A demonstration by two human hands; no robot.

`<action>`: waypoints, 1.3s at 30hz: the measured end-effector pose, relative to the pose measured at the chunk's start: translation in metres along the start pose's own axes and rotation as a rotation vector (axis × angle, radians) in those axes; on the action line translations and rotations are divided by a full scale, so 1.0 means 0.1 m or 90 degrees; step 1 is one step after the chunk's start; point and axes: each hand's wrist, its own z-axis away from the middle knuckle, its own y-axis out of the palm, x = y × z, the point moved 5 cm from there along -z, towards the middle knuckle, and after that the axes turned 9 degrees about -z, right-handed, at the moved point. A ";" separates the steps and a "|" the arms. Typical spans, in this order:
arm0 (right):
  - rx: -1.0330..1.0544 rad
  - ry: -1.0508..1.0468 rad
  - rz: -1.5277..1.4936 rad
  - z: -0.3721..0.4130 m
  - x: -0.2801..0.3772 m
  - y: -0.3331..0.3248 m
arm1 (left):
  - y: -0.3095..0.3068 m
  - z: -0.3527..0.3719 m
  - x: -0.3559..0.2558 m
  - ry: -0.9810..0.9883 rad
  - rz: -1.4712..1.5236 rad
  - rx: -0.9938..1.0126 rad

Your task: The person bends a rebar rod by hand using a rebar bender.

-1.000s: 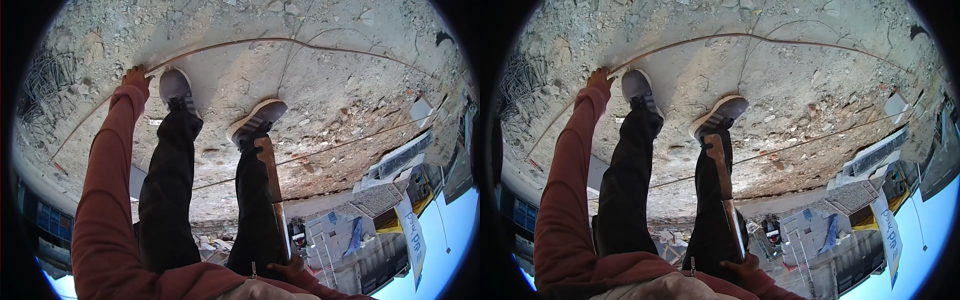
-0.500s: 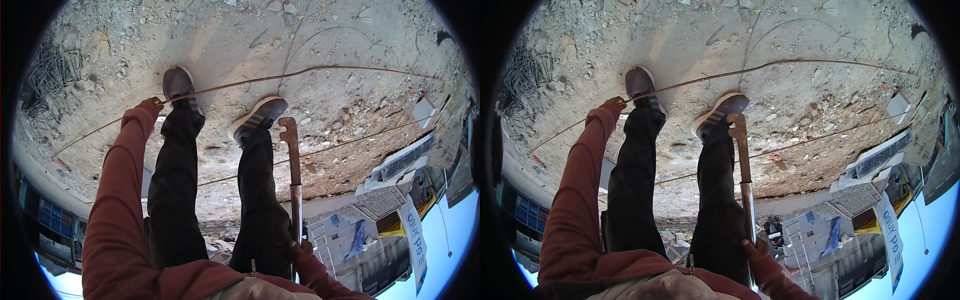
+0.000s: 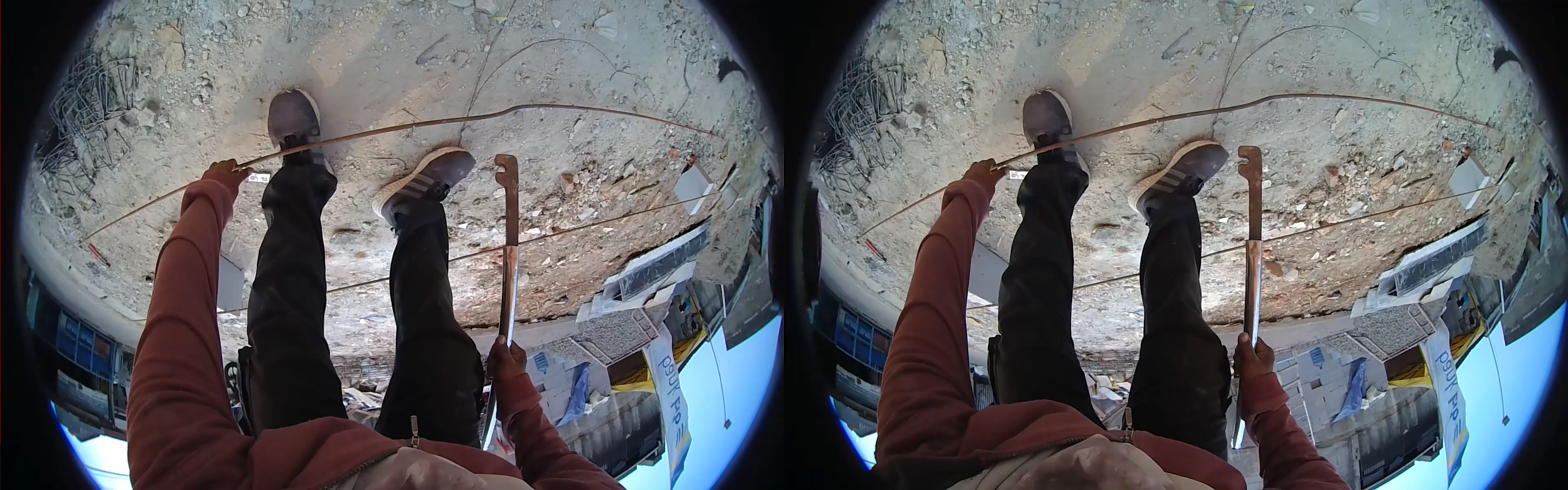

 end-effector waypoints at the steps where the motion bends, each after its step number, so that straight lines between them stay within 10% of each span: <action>1: 0.002 0.022 -0.021 0.05 0.03 0.00 | -0.03 0.06 0.03 -0.018 0.020 -0.008; 15: -0.051 -0.152 -0.055 0.62 0.48 -0.73 | -1.02 2.10 -0.18 0.034 0.352 -0.062; 20: -0.165 -0.289 0.349 0.91 0.90 -1.22 | -1.13 2.67 -0.21 0.088 0.291 -0.146; 32: -0.179 -0.306 0.475 1.62 1.36 -1.79 | -0.88 3.00 -0.01 0.074 0.320 0.266; 39: -0.126 -0.298 0.542 1.61 1.28 -2.03 | -0.67 3.06 0.04 0.089 0.497 0.286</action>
